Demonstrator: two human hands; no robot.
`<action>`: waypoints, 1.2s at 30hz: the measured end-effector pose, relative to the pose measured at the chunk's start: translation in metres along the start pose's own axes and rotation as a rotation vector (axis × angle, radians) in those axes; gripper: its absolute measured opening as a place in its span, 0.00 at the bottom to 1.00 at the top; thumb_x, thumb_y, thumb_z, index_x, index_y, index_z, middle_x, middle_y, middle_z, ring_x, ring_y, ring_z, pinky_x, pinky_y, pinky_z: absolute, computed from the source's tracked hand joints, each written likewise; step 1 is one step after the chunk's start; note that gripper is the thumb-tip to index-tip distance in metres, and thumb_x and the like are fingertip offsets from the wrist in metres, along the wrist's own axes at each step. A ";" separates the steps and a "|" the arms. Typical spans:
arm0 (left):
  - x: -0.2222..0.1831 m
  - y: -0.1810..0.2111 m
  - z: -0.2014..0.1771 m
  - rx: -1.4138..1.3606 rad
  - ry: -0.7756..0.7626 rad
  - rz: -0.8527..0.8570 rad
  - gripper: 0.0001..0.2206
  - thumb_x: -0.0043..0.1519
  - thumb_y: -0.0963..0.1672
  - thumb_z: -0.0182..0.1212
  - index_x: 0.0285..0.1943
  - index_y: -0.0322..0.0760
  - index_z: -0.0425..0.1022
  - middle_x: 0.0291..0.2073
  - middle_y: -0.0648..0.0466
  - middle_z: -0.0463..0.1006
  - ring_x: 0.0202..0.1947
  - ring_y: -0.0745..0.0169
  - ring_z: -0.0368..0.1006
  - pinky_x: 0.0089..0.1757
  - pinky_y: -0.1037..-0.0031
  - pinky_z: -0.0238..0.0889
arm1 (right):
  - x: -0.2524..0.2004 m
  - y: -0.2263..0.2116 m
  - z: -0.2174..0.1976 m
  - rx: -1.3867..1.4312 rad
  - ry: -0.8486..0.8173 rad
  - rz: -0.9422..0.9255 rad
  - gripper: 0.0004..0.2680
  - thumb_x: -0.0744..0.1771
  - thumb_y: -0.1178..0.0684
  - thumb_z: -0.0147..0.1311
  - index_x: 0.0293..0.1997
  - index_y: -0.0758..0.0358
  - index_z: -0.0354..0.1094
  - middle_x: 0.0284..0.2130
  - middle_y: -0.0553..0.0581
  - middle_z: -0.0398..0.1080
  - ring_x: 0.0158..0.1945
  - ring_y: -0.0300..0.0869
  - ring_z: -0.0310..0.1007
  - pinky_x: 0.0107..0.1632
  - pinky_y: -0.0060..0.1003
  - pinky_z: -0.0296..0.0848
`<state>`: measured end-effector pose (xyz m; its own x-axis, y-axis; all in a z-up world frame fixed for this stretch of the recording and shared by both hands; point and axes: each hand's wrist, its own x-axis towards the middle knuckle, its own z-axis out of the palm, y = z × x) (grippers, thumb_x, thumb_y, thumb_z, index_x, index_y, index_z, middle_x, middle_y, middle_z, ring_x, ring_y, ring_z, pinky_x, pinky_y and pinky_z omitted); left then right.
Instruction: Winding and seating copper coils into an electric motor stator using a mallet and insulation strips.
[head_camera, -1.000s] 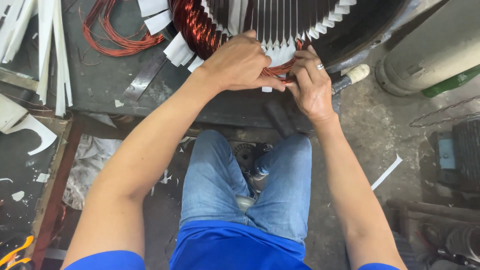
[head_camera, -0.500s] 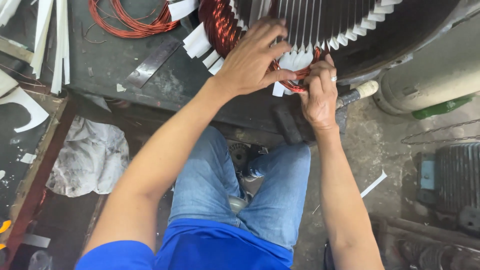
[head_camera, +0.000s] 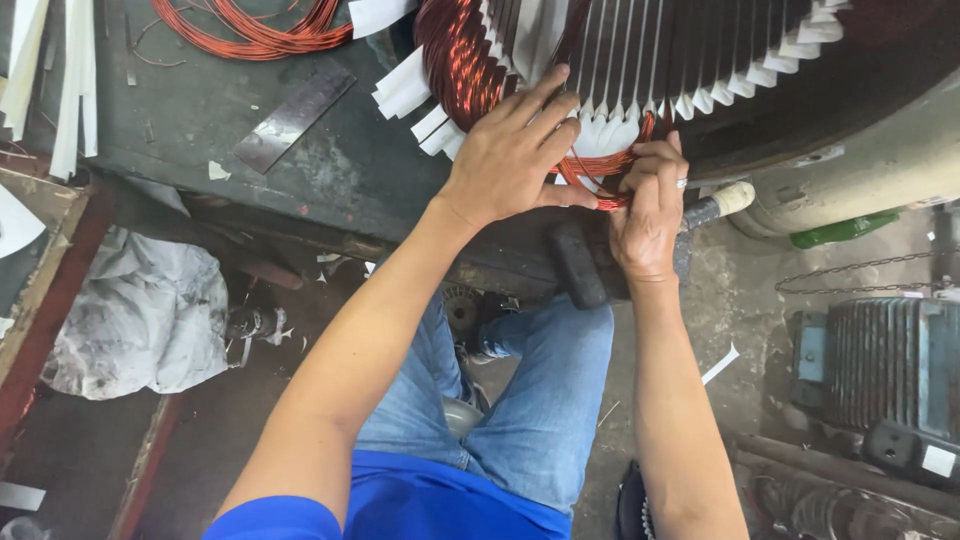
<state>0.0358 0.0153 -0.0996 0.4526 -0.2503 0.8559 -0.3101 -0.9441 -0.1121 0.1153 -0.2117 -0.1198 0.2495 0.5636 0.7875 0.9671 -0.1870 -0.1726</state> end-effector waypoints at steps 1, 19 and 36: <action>-0.001 0.000 0.001 -0.003 -0.002 -0.004 0.42 0.70 0.69 0.34 0.44 0.33 0.80 0.56 0.46 0.81 0.69 0.45 0.67 0.55 0.65 0.73 | 0.000 0.000 0.000 0.001 -0.004 0.003 0.13 0.76 0.53 0.38 0.37 0.73 0.58 0.40 0.66 0.60 0.56 0.66 0.68 0.77 0.75 0.53; -0.003 0.000 0.002 0.018 -0.023 -0.023 0.42 0.70 0.69 0.32 0.45 0.34 0.79 0.55 0.47 0.81 0.70 0.48 0.64 0.51 0.69 0.72 | 0.003 -0.004 0.002 -0.014 0.009 0.016 0.16 0.77 0.47 0.43 0.37 0.73 0.57 0.40 0.66 0.59 0.56 0.67 0.68 0.77 0.76 0.53; 0.004 0.002 -0.006 -0.004 -0.022 -0.038 0.41 0.70 0.69 0.33 0.46 0.35 0.79 0.56 0.49 0.80 0.71 0.51 0.62 0.43 0.73 0.69 | 0.002 -0.002 0.003 0.003 0.027 0.017 0.21 0.76 0.40 0.41 0.37 0.74 0.58 0.40 0.67 0.59 0.57 0.66 0.68 0.77 0.73 0.54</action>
<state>0.0321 0.0135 -0.0932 0.4828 -0.2186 0.8480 -0.2952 -0.9523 -0.0774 0.1138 -0.2080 -0.1193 0.2648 0.5385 0.8000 0.9628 -0.1941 -0.1880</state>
